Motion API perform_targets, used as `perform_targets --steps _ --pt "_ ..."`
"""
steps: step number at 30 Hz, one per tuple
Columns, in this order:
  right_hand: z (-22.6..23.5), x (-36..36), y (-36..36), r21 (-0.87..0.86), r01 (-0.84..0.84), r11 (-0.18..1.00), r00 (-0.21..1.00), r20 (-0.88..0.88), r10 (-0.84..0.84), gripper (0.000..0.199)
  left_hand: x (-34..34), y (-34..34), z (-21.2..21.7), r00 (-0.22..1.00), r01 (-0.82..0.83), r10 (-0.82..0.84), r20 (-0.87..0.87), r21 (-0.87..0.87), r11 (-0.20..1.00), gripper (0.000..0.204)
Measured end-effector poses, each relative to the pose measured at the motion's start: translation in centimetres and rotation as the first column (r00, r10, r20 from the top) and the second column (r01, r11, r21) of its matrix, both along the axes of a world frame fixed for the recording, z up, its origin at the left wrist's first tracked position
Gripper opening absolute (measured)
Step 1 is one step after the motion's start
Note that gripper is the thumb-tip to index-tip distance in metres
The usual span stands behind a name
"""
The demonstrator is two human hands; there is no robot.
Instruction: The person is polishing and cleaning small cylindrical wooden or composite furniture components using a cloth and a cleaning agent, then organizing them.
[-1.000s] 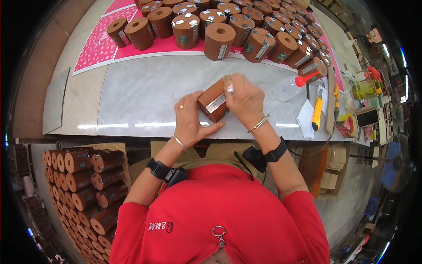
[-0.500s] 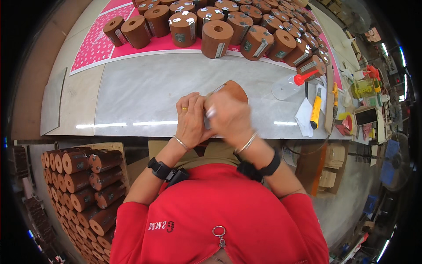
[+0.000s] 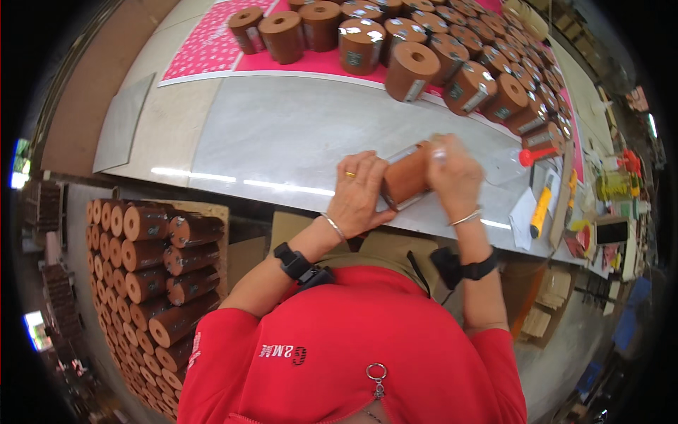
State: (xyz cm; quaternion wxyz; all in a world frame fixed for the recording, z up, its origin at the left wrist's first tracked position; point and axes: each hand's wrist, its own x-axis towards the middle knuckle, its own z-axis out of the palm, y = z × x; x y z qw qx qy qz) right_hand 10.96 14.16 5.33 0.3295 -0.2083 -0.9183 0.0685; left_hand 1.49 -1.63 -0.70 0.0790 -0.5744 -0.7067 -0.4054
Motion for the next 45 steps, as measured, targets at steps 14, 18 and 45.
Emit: perform_targets --steps 14,18,45 --pt "-0.3 0.4 -2.0 0.011 -0.059 0.998 0.997 0.041 0.059 0.008 0.8 -0.2 0.5 0.954 -0.108 0.116 0.276 -0.045 0.993 0.089" --pt "0.2 -0.4 -5.4 -0.014 -0.182 0.983 0.983 -0.002 0.182 0.009 0.4 0.4 -0.1 0.951 -0.069 0.085 0.297 -0.065 0.996 0.084" --pt "2.8 11.1 2.4 -0.422 0.079 0.903 0.993 -0.042 -0.107 0.029 0.0 0.4 -0.1 0.993 0.091 -0.1 0.068 0.12 0.989 0.086"
